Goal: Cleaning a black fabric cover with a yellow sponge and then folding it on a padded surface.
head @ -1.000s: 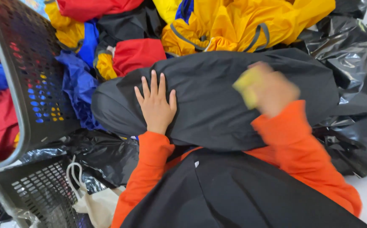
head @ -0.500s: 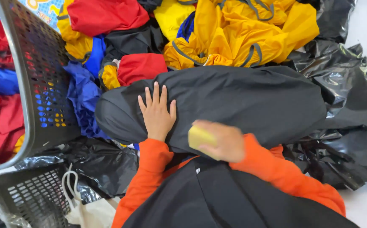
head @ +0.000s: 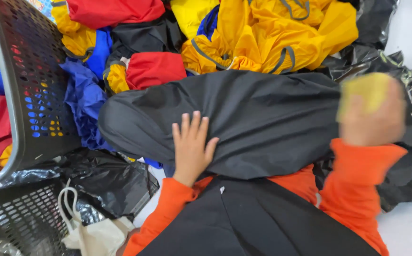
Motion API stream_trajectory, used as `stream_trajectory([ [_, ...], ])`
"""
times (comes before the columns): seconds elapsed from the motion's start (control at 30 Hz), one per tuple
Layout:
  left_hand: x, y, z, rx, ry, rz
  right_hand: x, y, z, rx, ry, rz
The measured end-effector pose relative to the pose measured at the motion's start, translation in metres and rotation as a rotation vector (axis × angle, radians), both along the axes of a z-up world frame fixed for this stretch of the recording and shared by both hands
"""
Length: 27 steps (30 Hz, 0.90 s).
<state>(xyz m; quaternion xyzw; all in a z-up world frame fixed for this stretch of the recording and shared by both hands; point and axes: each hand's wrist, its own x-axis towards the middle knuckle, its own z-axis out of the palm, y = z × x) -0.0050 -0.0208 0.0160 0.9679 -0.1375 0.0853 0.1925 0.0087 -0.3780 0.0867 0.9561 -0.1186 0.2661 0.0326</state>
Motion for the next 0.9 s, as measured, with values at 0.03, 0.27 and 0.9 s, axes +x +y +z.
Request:
stream_trajectory([
  [0.03, -0.006, -0.008, -0.002, 0.007, 0.009, -0.045, -0.003, 0.038, 0.013, 0.276, -0.003, 0.143],
  [0.27, -0.015, -0.020, -0.010, 0.074, 0.023, -0.114, 0.002, 0.136, -0.075, 0.497, 0.425, 0.655],
  [0.9, -0.014, -0.016, -0.036, 0.062, 0.001, -0.142, 0.056, 0.134, -0.108, 0.424, -0.030, 0.904],
])
